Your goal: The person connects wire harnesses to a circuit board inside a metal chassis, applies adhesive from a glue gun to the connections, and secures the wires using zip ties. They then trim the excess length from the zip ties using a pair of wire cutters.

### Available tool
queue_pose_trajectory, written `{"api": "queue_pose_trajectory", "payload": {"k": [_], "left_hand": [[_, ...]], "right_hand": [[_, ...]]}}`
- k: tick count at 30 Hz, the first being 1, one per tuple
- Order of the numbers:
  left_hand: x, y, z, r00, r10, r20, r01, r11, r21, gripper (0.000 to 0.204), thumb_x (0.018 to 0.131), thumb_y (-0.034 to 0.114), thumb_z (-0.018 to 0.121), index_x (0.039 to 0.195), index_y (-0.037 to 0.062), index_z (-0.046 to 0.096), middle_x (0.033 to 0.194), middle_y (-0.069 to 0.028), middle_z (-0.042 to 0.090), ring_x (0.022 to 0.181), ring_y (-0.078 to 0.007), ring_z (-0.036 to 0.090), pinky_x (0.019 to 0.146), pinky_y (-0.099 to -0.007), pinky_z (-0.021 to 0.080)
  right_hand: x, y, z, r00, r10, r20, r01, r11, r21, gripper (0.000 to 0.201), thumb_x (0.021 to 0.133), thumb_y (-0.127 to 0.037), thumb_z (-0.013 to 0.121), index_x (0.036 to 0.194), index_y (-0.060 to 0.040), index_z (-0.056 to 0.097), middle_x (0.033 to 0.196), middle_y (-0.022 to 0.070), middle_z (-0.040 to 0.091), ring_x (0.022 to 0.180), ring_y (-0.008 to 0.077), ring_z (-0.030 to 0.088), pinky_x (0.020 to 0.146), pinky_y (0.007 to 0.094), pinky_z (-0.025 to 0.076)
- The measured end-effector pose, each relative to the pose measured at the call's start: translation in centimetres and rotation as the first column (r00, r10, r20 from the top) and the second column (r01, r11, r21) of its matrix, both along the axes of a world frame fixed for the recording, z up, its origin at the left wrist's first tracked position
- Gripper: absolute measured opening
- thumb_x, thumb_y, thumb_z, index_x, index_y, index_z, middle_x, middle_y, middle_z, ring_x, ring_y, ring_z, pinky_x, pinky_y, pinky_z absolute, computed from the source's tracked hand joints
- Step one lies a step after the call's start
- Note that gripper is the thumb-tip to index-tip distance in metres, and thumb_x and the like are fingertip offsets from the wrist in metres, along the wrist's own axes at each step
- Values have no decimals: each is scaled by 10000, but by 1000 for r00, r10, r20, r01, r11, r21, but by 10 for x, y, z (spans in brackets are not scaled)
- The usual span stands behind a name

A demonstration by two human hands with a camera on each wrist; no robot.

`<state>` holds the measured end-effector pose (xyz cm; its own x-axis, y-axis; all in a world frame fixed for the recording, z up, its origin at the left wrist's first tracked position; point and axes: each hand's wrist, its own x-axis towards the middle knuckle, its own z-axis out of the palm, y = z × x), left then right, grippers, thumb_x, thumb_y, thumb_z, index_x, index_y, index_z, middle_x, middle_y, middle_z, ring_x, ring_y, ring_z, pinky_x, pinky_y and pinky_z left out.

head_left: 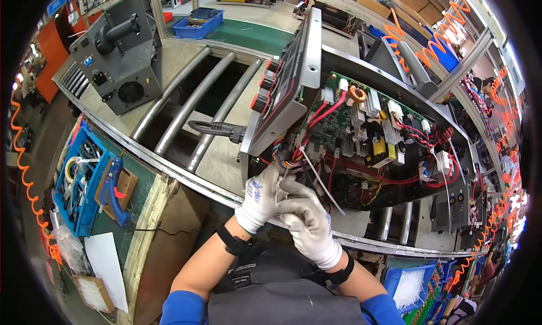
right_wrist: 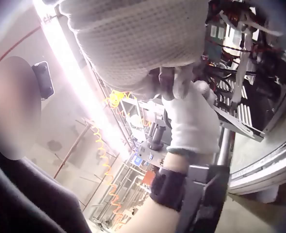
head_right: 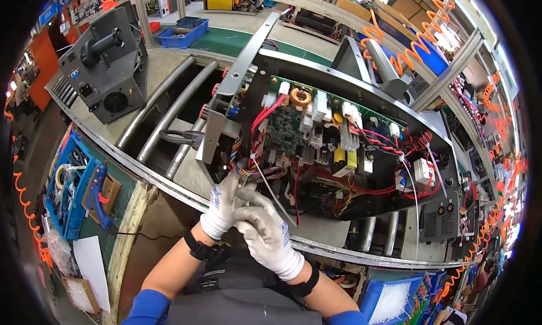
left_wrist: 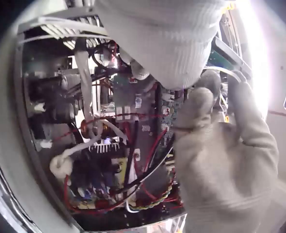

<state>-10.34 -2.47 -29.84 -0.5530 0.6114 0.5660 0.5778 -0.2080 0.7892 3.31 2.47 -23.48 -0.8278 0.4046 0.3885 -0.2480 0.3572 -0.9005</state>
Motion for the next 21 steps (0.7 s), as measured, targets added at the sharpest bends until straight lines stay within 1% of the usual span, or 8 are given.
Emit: {"api": "queue_pose_trajectory", "payload": {"k": [5, 7, 11, 14, 17, 18, 19, 21], "left_hand": [[-4, 0, 26, 950, 77, -301, -158, 955, -253, 230, 802, 176, 646, 1006, 99, 574, 743, -130, 605, 626, -328, 625, 534, -419, 484], [-8, 11, -1, 964, 79, -252, -165, 927, -338, 214, 791, 168, 653, 980, 99, 582, 737, -126, 600, 638, -331, 628, 537, -416, 484], [-2, 7, 17, 994, -21, -109, -27, 910, -413, 207, 813, 174, 648, 984, 81, 578, 804, -149, 640, 698, -350, 650, 589, -429, 508], [7, -33, 30, 972, 235, -24, -226, 894, -388, 409, 886, 207, 623, 1240, 27, 527, 916, -228, 652, 810, -372, 651, 713, -425, 523], [5, -88, -15, 969, 152, 197, -44, 884, -466, 300, 956, 182, 553, 1205, 15, 579, 882, -188, 660, 767, -257, 659, 688, -351, 521], [18, -94, 0, 873, 113, 474, 141, 872, -469, 265, 985, 203, 525, 1151, 15, 611, 866, -141, 665, 756, -149, 640, 668, -289, 507], [26, -90, 15, 890, 103, 443, 148, 855, -496, 266, 994, 223, 535, 1128, 14, 628, 757, -2, 599, 628, -75, 530, 593, -229, 455], [41, -80, 36, 725, 46, 687, 212, 935, -286, 317, 995, 278, 542, 1132, 2, 616, 730, 3, 578, 611, -70, 516, 571, -209, 435]], "right_hand": [[-1, -7, 2, 996, 63, 70, -2, 758, -652, 197, 983, -207, 569, 1075, -41, 518, 1027, 106, 589, 684, 100, 552, 620, 230, 472], [-1, -8, -12, 981, 127, -147, -185, 372, -910, 192, 992, -222, 557, 1088, -74, 481, 967, 86, 608, 553, 56, 476, 471, 207, 379], [1, -8, 1, 991, 128, -34, -91, 469, -879, 197, 988, -229, 566, 1086, -73, 496, 903, 79, 634, 534, 57, 477, 450, 214, 382], [32, 9, 14, 922, 268, 281, 33, 668, -744, 299, 975, -227, 587, 1179, -10, 562, 960, 76, 663, 663, 62, 566, 586, 212, 473], [59, 21, -24, 768, 341, 541, 23, 831, -556, 444, 941, -234, 630, 1303, 0, 523, 1017, 46, 639, 761, 43, 558, 692, 184, 468], [61, 13, -38, 735, 344, 584, -1, 862, -507, 525, 923, -240, 650, 1352, 4, 470, 1053, 60, 628, 796, 76, 564, 723, 212, 472], [61, 6, -45, 698, 345, 627, -37, 892, -450, 611, 905, -247, 669, 1400, 7, 417, 1090, 74, 616, 832, 109, 571, 754, 240, 476], [45, -21, -48, 743, 362, 563, -89, 887, -453, 649, 893, -276, 674, 1402, 17, 399, 1091, 97, 611, 882, 171, 564, 810, 301, 464]]}}
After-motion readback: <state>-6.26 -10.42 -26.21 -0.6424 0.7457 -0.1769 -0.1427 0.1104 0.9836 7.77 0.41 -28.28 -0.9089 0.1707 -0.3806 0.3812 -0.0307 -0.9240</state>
